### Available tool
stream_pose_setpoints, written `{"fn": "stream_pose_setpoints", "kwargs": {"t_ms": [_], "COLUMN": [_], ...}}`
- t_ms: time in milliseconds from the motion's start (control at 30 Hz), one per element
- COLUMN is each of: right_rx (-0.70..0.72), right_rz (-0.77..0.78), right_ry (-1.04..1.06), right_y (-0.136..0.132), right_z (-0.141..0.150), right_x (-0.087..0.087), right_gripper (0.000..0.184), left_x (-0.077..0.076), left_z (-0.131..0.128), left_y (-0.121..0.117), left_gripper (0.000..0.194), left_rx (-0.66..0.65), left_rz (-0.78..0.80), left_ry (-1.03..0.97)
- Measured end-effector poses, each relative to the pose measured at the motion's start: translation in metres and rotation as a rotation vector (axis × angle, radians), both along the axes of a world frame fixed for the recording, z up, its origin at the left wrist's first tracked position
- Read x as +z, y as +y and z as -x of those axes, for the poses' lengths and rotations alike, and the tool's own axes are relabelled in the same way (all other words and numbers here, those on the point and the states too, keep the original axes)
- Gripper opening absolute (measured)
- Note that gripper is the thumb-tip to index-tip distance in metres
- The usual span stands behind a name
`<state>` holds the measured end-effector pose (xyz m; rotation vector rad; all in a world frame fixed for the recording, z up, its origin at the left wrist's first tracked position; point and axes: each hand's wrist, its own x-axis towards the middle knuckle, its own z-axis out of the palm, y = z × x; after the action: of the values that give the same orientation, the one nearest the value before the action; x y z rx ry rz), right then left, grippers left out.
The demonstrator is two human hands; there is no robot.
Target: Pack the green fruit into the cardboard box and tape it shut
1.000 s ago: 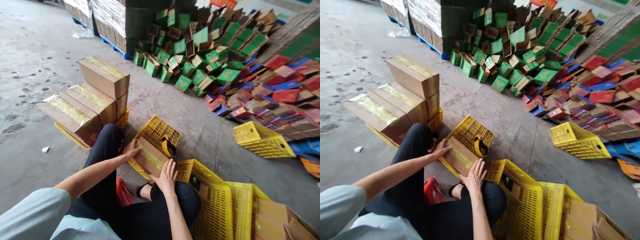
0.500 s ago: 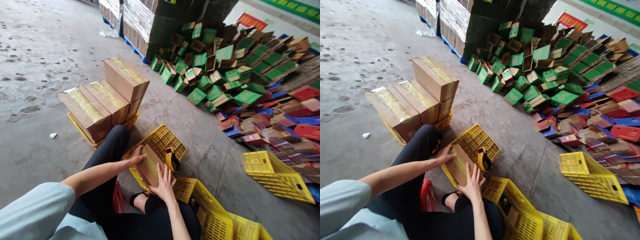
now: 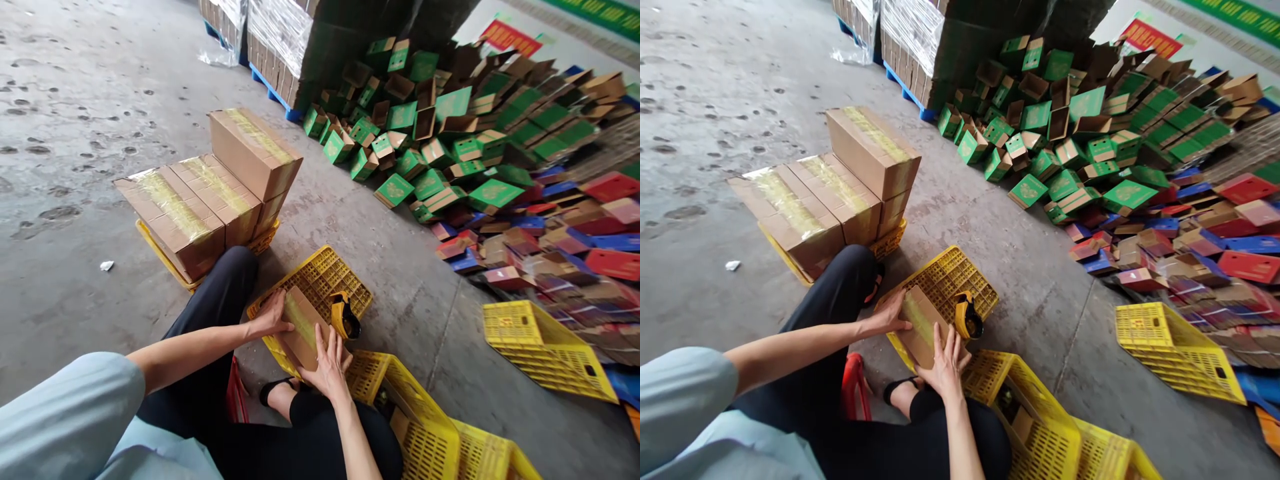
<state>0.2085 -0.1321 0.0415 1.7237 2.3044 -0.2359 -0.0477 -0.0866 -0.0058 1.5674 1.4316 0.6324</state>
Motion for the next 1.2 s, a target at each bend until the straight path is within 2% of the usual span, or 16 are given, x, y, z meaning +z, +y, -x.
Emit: {"fn": "stream_pose_setpoints", "kwargs": {"t_ms": [133, 333, 467, 633, 733, 800, 833, 933, 1000, 1067, 1200], "right_rx": [-0.003, -0.024, -0.036, -0.043, -0.057, -0.153, -0.257, -0.716, -0.953, -1.052, -1.040], "right_rz": [-0.029, 0.007, 0.042, 0.077, 0.127, 0.060, -0.017, -0.237, -0.233, -0.187, -0.177], "right_ry": [0.001, -0.006, -0.017, -0.025, 0.047, 0.157, 0.226, 0.440, 0.551, 0.605, 0.619], "right_y": [-0.001, 0.002, 0.001, 0.002, -0.001, -0.010, -0.017, -0.040, -0.052, -0.057, -0.052], "right_z": [0.001, 0.003, 0.007, 0.012, 0.006, 0.000, -0.003, -0.007, -0.008, -0.009, -0.011], "right_x": [-0.002, -0.002, 0.003, 0.013, 0.014, 0.007, 0.002, -0.020, -0.031, -0.035, -0.028], "right_gripper": [0.120, 0.120, 0.122, 0.125, 0.129, 0.127, 0.126, 0.121, 0.111, 0.101, 0.094], "left_x": [0.001, -0.008, -0.005, 0.007, 0.014, 0.017, 0.018, 0.019, 0.019, 0.019, 0.016], "left_z": [0.000, -0.006, 0.000, 0.013, 0.015, 0.015, 0.014, 0.014, 0.014, 0.015, 0.014], "left_y": [0.002, -0.001, -0.001, 0.002, 0.003, 0.003, 0.002, 0.001, 0.000, 0.000, 0.000], "left_gripper": [0.106, 0.115, 0.127, 0.146, 0.146, 0.146, 0.146, 0.144, 0.141, 0.140, 0.147], "left_rx": [0.006, 0.020, -0.086, -0.326, -0.341, -0.339, -0.338, -0.334, -0.338, -0.353, -0.367], "left_rz": [-0.033, -0.092, -0.130, -0.123, -0.140, -0.152, -0.160, -0.184, -0.187, -0.169, -0.119], "left_ry": [0.017, 0.031, 0.046, 0.276, 0.391, 0.442, 0.458, 0.477, 0.485, 0.486, 0.457]}}
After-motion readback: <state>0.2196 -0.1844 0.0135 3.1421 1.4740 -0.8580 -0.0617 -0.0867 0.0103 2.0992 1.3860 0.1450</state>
